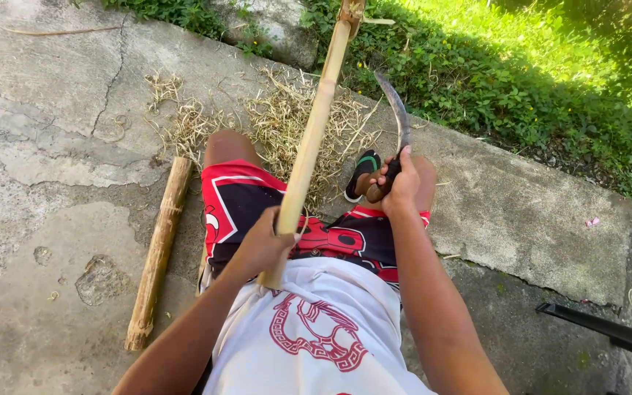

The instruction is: Shaving and scraping the outer layer and nodes of a bamboo pole using a sickle.

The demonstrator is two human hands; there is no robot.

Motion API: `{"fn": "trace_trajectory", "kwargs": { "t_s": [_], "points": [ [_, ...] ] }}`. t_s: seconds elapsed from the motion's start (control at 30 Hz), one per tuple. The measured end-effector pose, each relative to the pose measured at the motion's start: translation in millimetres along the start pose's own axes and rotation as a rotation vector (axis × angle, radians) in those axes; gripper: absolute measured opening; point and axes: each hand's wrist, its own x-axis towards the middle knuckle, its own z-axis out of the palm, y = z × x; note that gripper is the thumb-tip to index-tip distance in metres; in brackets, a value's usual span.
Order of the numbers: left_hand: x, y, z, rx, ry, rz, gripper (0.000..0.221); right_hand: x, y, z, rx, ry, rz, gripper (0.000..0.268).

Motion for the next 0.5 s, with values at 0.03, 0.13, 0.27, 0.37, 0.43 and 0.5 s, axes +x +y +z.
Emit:
{"fn": "trace_trajectory", "kwargs": {
  "t_s": [0.03, 0.13, 0.27, 0.37, 0.43, 0.5],
  "points": [
    [-7, 16, 0, -0.004, 0.001, -0.007, 0.07, -2, 1, -3, -0.005, 0.001, 0.006, 0.05],
    [-11, 52, 0, 0.326, 0.223, 0.001, 0.083, 3, 3, 1, -0.029, 0.015, -0.005, 0.051],
    [-4, 31, 42, 0.168, 0.166, -0.008, 0.093, 4, 9, -1, -0.044, 0.02, -0.032, 0.05],
    [-1, 27, 64, 0.244, 0.189, 0.064, 0.099, 11, 8, 1, -0.034, 0.002, -0.017, 0.05],
    [1, 23, 69, 0.253, 0.175, 0.025, 0.097, 17, 7, -2, -0.032, 0.011, 0.006, 0.05],
    [6, 10, 67, 0.233, 0.093, -0.009, 0.079, 27, 8, -4, -0.042, 0.034, 0.01, 0.051]
  ]
}}
